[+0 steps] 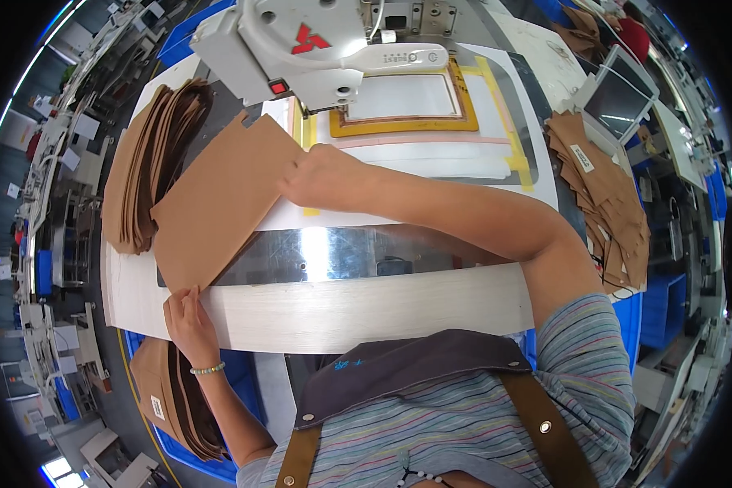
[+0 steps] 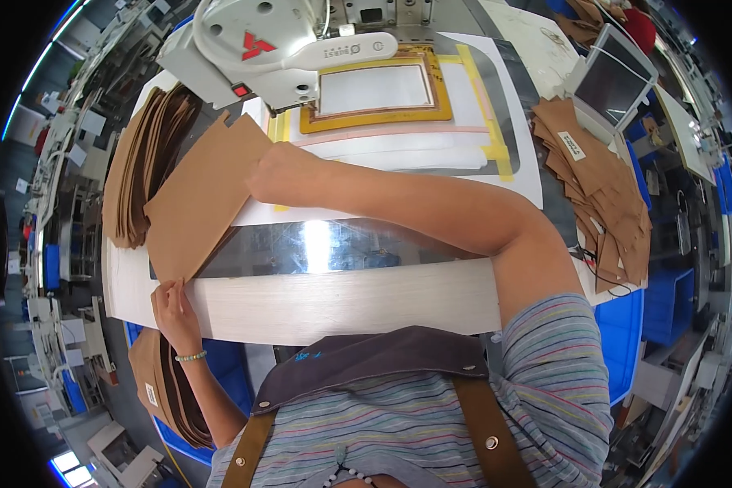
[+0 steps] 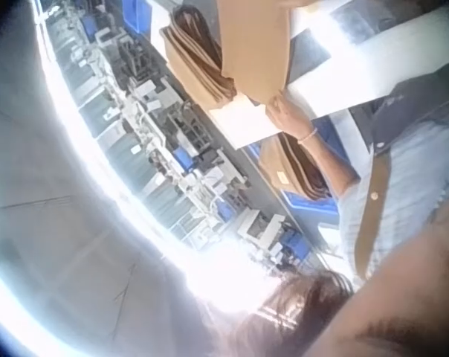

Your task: Sewing leather or fabric components for bags using an industrial Mitsubishi sewing machine.

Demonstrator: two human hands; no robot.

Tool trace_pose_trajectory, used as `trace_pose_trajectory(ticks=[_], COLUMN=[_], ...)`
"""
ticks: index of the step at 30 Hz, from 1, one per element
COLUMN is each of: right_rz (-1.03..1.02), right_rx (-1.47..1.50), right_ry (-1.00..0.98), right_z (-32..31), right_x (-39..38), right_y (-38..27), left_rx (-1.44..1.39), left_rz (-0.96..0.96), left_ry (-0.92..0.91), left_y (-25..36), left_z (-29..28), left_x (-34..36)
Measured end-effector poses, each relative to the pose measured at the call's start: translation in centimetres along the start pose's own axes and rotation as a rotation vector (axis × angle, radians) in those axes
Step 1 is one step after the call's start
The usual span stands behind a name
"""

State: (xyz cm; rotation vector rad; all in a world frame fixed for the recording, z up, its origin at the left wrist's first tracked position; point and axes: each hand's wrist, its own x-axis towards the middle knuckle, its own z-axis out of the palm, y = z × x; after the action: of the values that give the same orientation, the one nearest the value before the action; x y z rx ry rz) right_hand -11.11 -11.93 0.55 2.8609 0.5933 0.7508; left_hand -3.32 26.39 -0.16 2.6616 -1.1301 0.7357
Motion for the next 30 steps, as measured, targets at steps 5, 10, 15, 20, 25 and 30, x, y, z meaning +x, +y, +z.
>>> trace_pose_trajectory(ticks=[5, 10, 15, 20, 25, 30], right_rz=[-0.01, 0.004, 0.051, 0.126, 0.128, 0.094], right_rx=[-0.038, -0.007, -0.068, -0.104, -0.025, 0.015], right_ry=[0.057, 0.104, 0.146, 0.065, 0.118, 0.15], right_z=[0.4, 0.0, -1.1, -1.9, -1.5, 0.3], right_x=[-0.8, -2.4, -5.4, -7.8, -7.0, -5.0], right_y=[0.7, 1.7, 3.7, 4.6, 4.2, 3.7], left_rx=[0.033, 0.004, -0.076, -0.147, -0.136, -0.046], left_rz=[0.037, 0.051, 0.201, 0.226, 0.217, 0.18], left_ry=[0.056, 0.019, 0.095, 0.153, 0.103, -0.002], left_y=[-2.7, -4.3, -2.3, 1.1, 2.6, 0.9], left_z=[1.3, 3.8, 5.2, 4.3, 2.4, 2.4], left_x=[1.9, 6.3, 10.3, 10.7, 7.0, 3.5])
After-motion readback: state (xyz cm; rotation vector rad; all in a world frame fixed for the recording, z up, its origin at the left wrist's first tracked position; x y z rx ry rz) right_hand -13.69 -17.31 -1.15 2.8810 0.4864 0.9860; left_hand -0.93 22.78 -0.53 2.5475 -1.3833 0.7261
